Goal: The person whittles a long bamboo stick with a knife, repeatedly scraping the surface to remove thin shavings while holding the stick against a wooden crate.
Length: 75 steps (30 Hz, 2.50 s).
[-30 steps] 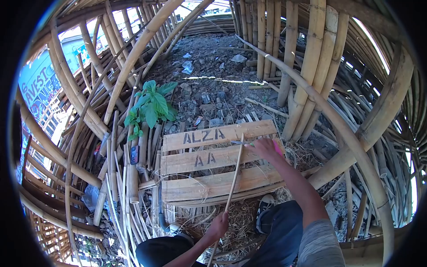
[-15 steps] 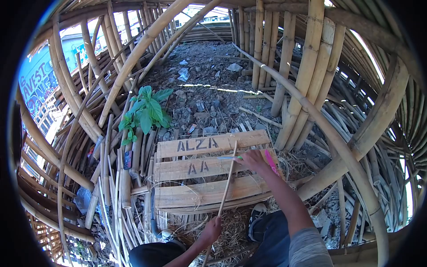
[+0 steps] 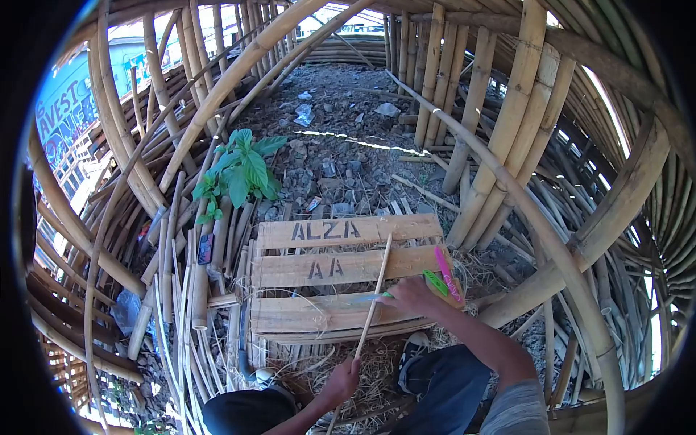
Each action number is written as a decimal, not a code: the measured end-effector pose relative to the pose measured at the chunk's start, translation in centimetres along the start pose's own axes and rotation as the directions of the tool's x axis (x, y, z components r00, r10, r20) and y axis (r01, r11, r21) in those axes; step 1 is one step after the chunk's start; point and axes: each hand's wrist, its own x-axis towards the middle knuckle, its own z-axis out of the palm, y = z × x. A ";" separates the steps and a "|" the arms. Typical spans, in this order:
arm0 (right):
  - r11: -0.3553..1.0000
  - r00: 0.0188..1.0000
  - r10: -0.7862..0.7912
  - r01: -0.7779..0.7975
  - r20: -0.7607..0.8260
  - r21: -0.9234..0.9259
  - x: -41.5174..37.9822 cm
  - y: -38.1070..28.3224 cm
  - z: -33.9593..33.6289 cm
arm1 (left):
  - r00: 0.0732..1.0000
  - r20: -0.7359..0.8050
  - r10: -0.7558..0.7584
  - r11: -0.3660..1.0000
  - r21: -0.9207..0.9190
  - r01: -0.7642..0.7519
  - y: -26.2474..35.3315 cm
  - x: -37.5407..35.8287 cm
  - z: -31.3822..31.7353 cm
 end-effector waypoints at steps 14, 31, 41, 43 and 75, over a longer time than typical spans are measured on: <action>0.987 0.987 0.162 -0.162 0.004 0.000 -0.3 1.1 0.6 | 1.000 0.023 -0.011 0.999 -0.047 0.012 0.0 0.4 0.0; 0.994 0.993 0.108 -0.107 -0.039 0.018 0.8 1.0 0.1 | 0.999 0.030 -0.021 0.999 -0.044 0.023 -0.2 0.3 0.2; 0.966 0.876 0.152 -0.229 -0.457 -0.117 5.9 8.5 1.4 | 0.999 -0.005 -0.032 0.995 -0.095 0.032 -2.2 0.7 1.3; 0.980 0.982 0.190 -0.190 0.003 0.067 3.2 3.0 -2.1 | 1.000 0.000 -0.007 0.996 -0.092 0.007 -1.7 0.4 0.9; 0.929 0.892 0.367 -0.336 -0.263 0.156 5.7 7.1 -2.7 | 0.910 0.349 -0.225 0.732 -0.556 0.394 -0.5 -0.1 -0.8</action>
